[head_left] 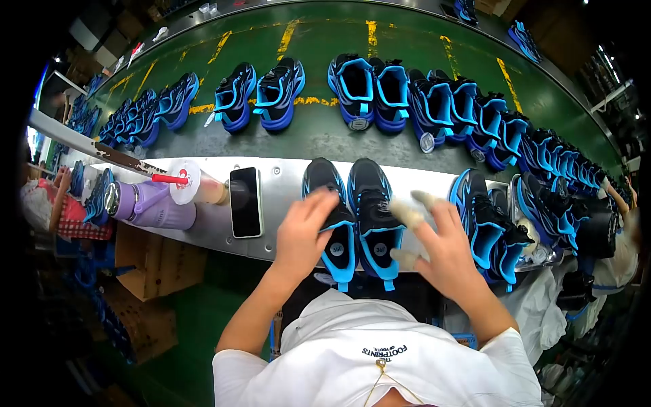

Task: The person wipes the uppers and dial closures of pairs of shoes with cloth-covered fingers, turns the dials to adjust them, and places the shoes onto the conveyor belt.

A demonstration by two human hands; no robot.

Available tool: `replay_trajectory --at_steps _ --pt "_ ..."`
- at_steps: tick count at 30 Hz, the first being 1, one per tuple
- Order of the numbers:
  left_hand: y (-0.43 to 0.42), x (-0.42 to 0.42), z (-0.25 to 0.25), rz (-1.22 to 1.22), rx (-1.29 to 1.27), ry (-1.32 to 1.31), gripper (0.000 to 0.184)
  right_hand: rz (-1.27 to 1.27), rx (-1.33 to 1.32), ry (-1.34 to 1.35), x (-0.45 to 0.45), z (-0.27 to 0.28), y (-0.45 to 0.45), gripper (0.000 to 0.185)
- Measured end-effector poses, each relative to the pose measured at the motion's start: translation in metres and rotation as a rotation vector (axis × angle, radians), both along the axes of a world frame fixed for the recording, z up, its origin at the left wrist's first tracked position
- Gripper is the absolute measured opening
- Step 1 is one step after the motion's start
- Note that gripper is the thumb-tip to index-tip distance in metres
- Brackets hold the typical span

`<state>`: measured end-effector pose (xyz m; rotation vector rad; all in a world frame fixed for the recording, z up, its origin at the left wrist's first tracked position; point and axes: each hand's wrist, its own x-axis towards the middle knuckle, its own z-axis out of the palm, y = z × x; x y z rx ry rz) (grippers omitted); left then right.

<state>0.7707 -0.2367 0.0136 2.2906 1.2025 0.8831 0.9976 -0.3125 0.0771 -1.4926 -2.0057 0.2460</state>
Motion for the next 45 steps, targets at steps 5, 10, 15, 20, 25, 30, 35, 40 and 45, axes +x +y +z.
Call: replay_trajectory --at_steps 5,10,15,20,25,30,35,40,45 --pt "-0.011 0.010 -0.010 -0.073 0.105 0.168 0.042 0.074 -0.036 0.097 0.001 -0.065 0.030 0.048" --pt "-0.024 0.008 -0.017 -0.036 0.135 0.140 0.042 -0.089 -0.329 0.264 0.015 -0.070 0.036 0.042" --pt "-0.046 0.042 -0.010 0.076 0.203 0.346 0.045 0.002 -0.187 0.052 -0.003 -0.058 0.015 0.056" --pt "-0.050 0.041 -0.014 0.128 0.124 0.306 0.050 -0.025 -0.280 0.212 0.005 -0.053 0.018 0.059" --pt "-0.047 0.020 -0.028 -0.005 0.129 0.156 0.036 0.000 -0.132 0.054 0.019 -0.065 0.003 0.053" --pt "-0.044 0.038 -0.016 -0.103 0.212 0.367 0.027 0.013 0.120 -0.388 -0.008 -0.085 -0.006 0.018" --pt "-0.050 0.034 -0.017 -0.154 0.268 0.462 0.032 -0.009 0.111 -0.322 -0.007 -0.085 -0.017 0.032" --pt "-0.057 0.038 -0.025 -0.112 0.297 0.479 0.038 0.014 -0.030 -0.157 -0.009 -0.082 -0.024 0.057" --pt "-0.054 0.033 0.004 -0.169 0.041 0.271 0.055 0.151 -0.386 0.104 0.012 -0.043 -0.012 0.058"
